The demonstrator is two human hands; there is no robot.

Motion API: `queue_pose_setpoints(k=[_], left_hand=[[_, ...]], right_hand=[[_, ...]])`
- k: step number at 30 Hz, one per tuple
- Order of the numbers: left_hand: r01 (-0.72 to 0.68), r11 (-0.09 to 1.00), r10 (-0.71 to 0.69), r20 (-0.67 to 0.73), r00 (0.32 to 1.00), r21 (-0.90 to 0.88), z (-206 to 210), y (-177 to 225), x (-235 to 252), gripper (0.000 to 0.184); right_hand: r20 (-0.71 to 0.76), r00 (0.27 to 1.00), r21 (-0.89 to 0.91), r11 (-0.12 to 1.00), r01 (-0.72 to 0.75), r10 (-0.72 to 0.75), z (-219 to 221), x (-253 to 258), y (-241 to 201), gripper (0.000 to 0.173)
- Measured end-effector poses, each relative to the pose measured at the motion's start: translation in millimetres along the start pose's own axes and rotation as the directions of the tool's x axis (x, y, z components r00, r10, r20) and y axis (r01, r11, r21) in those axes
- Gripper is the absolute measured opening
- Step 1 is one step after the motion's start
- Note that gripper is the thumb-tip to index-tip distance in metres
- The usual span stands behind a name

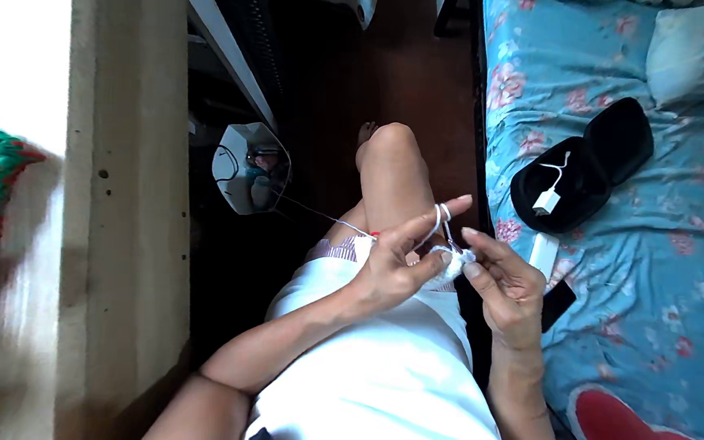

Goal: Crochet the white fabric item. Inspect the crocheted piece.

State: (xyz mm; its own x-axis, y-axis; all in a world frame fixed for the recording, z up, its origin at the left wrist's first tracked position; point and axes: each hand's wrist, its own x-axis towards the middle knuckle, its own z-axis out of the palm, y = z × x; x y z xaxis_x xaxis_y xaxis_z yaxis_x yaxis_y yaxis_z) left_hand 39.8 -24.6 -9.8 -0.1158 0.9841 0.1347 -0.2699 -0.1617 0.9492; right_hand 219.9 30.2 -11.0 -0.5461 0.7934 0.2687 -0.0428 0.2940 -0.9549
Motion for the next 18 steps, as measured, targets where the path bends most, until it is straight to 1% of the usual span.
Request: queue_pose_setpoints(k=[1, 2, 3, 4, 6, 8, 10, 12, 13, 14, 16, 17, 18], left_hand=[[0.031, 0.999, -0.031, -0.001, 1.0, -0.038, 0.2, -1.1, -0.4, 0.055], [0.082, 0.99, -0.083, -0.004, 0.997, -0.111, -2.7, -1.9, 0.5, 0.054], [0.14, 0.969, -0.144, -0.003, 0.99, -0.202, -8.4, -3.7, 2.1, 0.05], [0.187, 0.942, -0.193, 0.006, 0.981, -0.278, -16.4, -6.2, 3.3, 0.039], [0.243, 0.915, -0.236, 0.062, 0.97, -0.323, -36.2, -11.3, 4.7, 0.007], [0.298, 0.918, -0.255, 0.184, 0.949, -0.264, -60.4, -14.6, 4.5, 0.015], [0.357, 0.913, -0.287, 0.308, 0.907, -0.199, -80.6, -16.7, 3.7, 0.018], [0.36, 0.921, -0.269, 0.426, 0.864, -0.15, -92.9, -16.3, 4.8, 0.022], [0.331, 0.931, -0.229, 0.46, 0.858, -0.155, -95.6, -15.8, 5.9, 0.024], [0.288, 0.937, -0.172, 0.455, 0.874, -0.198, -95.1, -15.1, 6.4, 0.025], [0.195, 0.918, -0.067, 0.35, 0.934, -0.346, -85.2, -13.3, 6.0, 0.022], [0.169, 0.899, -0.04, 0.308, 0.951, -0.404, -77.9, -11.1, 6.5, 0.036], [0.151, 0.898, -0.038, 0.268, 0.963, -0.414, -67.8, -7.4, 7.7, 0.059]], right_hand=[[-0.003, 1.0, 0.032, 0.999, -0.028, 0.028, 0.7, 1.6, -0.8, 0.027], [-0.012, 0.998, 0.059, 0.997, -0.055, 0.056, 0.6, 3.2, -1.6, 0.024], [-0.028, 0.996, 0.09, 0.993, -0.079, 0.082, 0.2, 4.4, -2.2, 0.023], [-0.041, 0.994, 0.12, 0.988, -0.097, 0.103, -1.2, 5.0, -2.4, 0.022], [-0.067, 0.989, 0.174, 0.978, -0.119, 0.132, -6.6, 4.7, -2.7, 0.022], [-0.094, 0.985, 0.231, 0.965, -0.123, 0.148, -12.0, 4.3, -2.8, 0.022], [-0.115, 0.977, 0.284, 0.949, -0.14, 0.179, -13.6, 4.4, -3.5, 0.021], [-0.123, 0.97, 0.335, 0.928, -0.161, 0.212, -11.0, 4.5, -4.2, 0.021], [-0.121, 0.967, 0.353, 0.92, -0.167, 0.222, -9.1, 4.4, -4.4, 0.02], [-0.122, 0.966, 0.358, 0.918, -0.17, 0.227, -7.1, 4.3, -4.3, 0.02], [-0.133, 0.966, 0.338, 0.926, -0.167, 0.223, -2.8, 3.2, -3.7, 0.021], [-0.14, 0.966, 0.315, 0.935, -0.164, 0.217, -0.3, 2.7, -3.5, 0.022], [-0.145, 0.967, 0.289, 0.943, -0.163, 0.211, 2.3, 1.9, -3.5, 0.023]])
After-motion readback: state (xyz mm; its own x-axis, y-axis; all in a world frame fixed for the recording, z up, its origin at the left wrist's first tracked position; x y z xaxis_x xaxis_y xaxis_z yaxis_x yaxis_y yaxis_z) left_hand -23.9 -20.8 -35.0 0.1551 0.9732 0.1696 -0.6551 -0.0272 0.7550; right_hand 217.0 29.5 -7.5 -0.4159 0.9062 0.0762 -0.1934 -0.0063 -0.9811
